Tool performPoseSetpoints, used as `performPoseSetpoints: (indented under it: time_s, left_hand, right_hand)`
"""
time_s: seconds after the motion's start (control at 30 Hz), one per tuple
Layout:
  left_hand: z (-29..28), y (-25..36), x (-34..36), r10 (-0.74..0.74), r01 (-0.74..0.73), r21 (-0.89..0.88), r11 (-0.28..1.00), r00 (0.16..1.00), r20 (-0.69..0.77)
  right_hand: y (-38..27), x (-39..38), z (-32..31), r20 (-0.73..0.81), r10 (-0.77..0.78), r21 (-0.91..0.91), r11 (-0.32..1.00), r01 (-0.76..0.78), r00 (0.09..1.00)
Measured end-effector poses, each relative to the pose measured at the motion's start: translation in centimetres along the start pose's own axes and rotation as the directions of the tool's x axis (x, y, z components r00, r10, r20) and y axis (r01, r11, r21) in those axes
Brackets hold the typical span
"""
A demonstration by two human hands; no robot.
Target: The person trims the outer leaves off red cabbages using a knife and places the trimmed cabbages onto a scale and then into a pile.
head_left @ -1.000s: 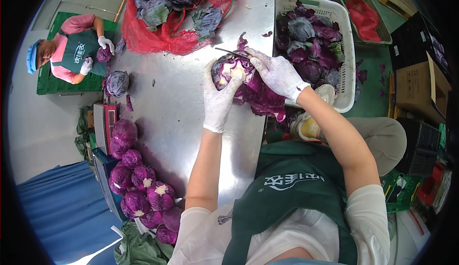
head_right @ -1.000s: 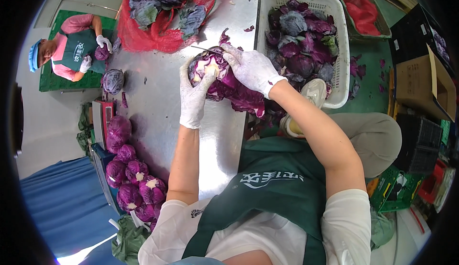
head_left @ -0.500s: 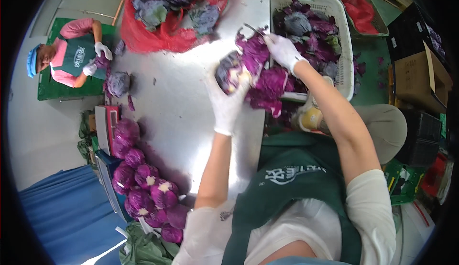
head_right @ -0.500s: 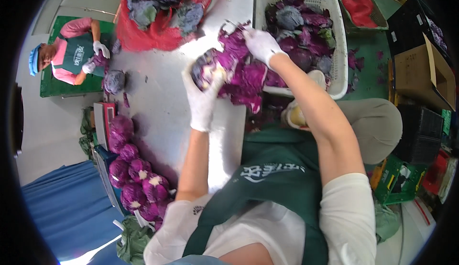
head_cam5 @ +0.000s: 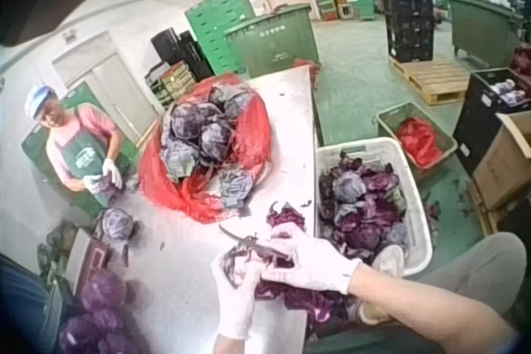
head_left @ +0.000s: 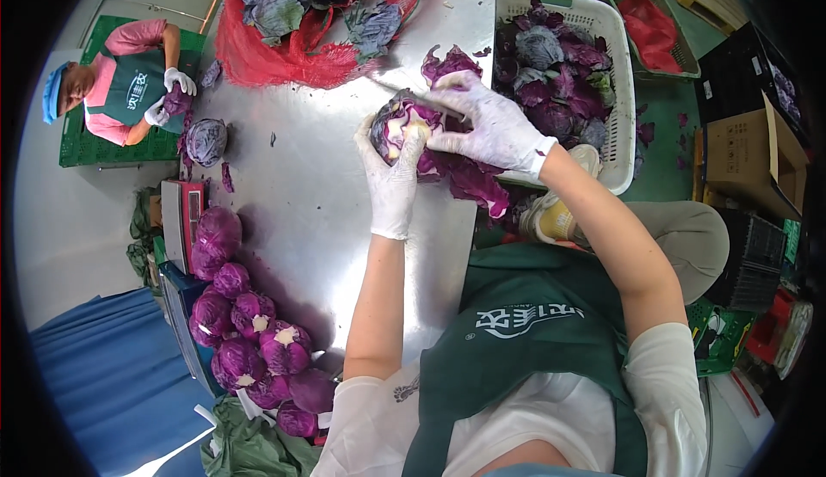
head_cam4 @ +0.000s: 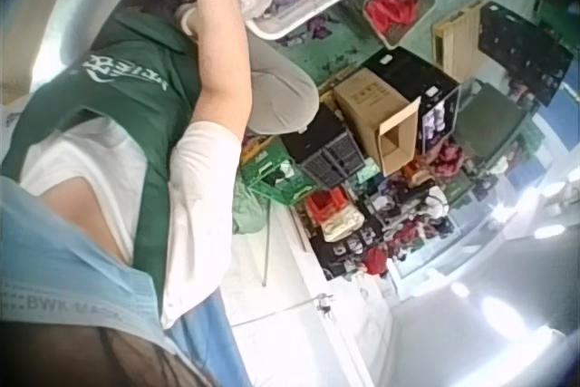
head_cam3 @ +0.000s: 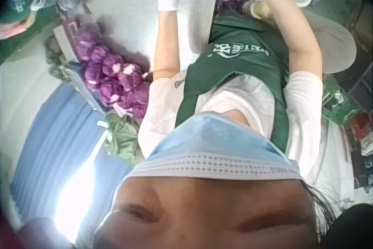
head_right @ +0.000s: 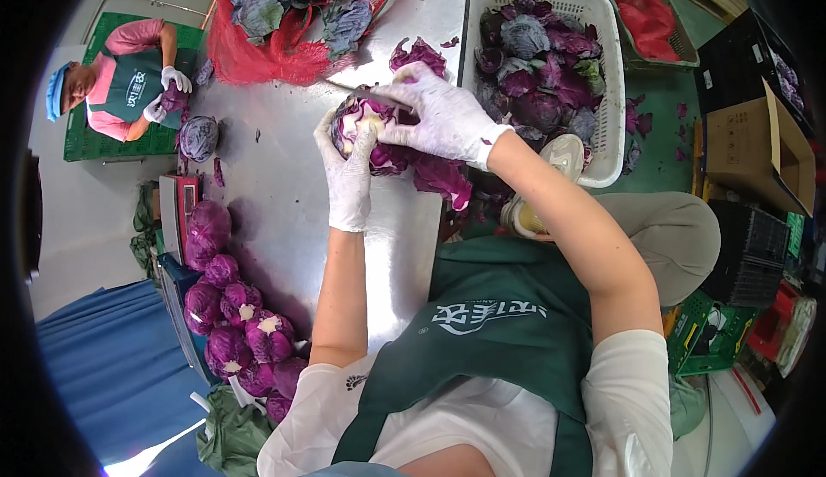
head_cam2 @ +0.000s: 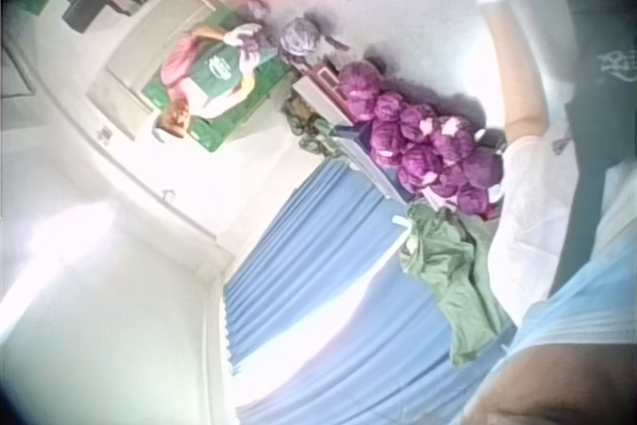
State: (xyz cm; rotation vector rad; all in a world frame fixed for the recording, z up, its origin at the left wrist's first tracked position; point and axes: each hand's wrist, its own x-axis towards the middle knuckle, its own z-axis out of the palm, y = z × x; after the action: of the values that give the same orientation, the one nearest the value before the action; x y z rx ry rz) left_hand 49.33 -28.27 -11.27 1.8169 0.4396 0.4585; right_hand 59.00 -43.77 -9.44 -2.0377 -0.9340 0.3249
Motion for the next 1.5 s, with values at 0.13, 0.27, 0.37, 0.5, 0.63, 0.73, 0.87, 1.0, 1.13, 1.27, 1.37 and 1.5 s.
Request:
performPoseSetpoints:
  time_s: [0.13,0.27,0.37,0.5,0.63,0.73,0.87,1.0,1.13,1.27,1.37,1.5]
  left_hand:
    - [0.0,0.9,0.9,-0.095,0.096,-0.085,0.992,0.995,0.023]
    - [0.1,0.8,1.3,-0.128,0.130,-0.074,0.989,0.991,0.033]
    - [0.4,0.3,1.5,-0.102,0.103,-0.044,0.994,0.994,0.024]
    - [0.9,0.5,1.5,-0.109,0.108,-0.099,0.989,0.994,-0.003]
    - [1.6,0.8,1.2,-0.076,0.075,-0.033,0.997,0.997,-0.029]
    - [1.6,0.8,1.0,-0.026,0.027,0.053,0.998,0.999,-0.030]
    - [1.3,-0.3,1.5,0.048,-0.048,0.163,0.985,0.999,0.003]
    - [0.6,0.8,2.5,0.003,-0.019,0.209,0.978,0.997,0.079]
    - [-1.7,1.4,5.9,0.134,-0.255,0.277,0.926,0.911,0.391]
    - [-1.0,2.3,5.6,0.186,-0.227,0.535,0.814,0.974,0.130]
    - [1.8,1.9,1.9,0.114,-0.119,0.304,0.945,0.993,0.034]
    - [2.6,2.3,2.5,0.173,-0.198,0.487,0.851,0.980,0.097]
  right_hand:
    - [1.3,0.3,0.1,-0.008,-0.096,-0.031,0.995,0.096,0.995]
    - [0.5,-0.1,0.3,-0.136,-0.157,-0.067,0.987,0.149,0.978]
    - [1.2,-0.5,1.4,-0.196,-0.153,-0.094,0.986,0.136,0.969]
    - [0.6,-0.8,2.1,-0.336,-0.035,0.121,0.989,0.080,0.941]
    - [-0.1,-0.9,2.7,-0.352,0.090,0.188,0.982,-0.023,0.932]
    - [-0.4,-1.2,2.5,-0.400,-0.148,-0.099,0.988,0.118,0.904]
    - [2.4,0.5,1.9,-0.558,-0.206,-0.213,0.972,0.102,0.804]
    - [4.2,1.4,-2.5,-0.469,0.050,-0.189,0.970,-0.156,0.882]
    - [3.4,2.9,-2.3,-0.098,0.038,0.149,0.989,-0.023,0.994]
    - [4.1,3.0,-1.8,-0.107,0.069,0.048,0.997,-0.064,0.992]
    - [2.7,1.6,-1.2,-0.172,0.183,0.001,0.983,-0.186,0.968]
    - [2.0,-0.7,-0.6,-0.235,0.162,0.173,0.977,-0.123,0.958]
